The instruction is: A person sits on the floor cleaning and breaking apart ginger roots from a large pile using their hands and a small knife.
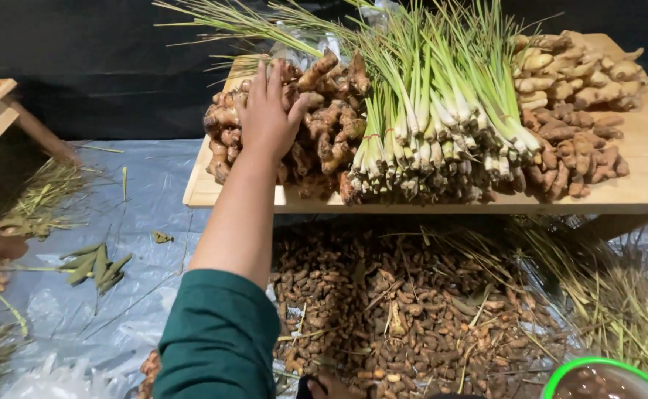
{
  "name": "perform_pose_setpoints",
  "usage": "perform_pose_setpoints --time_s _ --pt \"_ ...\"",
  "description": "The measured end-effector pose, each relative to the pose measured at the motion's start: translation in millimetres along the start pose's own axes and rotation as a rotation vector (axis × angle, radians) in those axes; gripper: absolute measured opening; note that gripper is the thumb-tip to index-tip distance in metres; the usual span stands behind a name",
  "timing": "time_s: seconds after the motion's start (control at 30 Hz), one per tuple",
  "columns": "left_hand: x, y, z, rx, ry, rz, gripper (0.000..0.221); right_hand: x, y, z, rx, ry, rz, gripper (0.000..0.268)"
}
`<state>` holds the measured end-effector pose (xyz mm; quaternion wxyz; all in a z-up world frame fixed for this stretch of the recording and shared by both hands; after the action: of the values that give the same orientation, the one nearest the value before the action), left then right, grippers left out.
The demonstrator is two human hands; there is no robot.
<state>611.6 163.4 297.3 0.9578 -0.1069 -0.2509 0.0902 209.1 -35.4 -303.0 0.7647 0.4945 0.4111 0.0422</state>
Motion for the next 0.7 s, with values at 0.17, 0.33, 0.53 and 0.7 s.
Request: perform_pose_setpoints --time_s 0.17,0.33,0.53,0.7 --pt "-123.0 1.1 67.0 -0.167 -0.365 -0.245 0.038 -24.9 86.0 38.7 0.064 -0.089 0.237 0.033" --pt "-278.2 32.0 90.3 -0.03 -0.245 -0.413 0.016 -53.4 114.0 33.0 0.102 0.072 0.327 0.076" --pt "-457.3 226.2 18.6 -0.092 -0.074 0.226 0.009 -65.3 132.8 61.0 0.19 -0.096 0.358 0.031" --pt "-568.4 279.5 34.3 -0.254 -0.228 0.722 0.006 -80.3 135.9 92.3 -0.241 -0.308 0.126 0.042"
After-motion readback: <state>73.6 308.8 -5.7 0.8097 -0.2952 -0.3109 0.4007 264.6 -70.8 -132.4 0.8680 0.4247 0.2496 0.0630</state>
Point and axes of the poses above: each hand's wrist, its own x-axis towards the middle knuckle, its own z-axis out of the back of the hand, y = z × x, the point moved 9 cm from there along x, towards the middle knuckle, and after that the axes turned 2 degrees about -y, right-handed, at the moved point
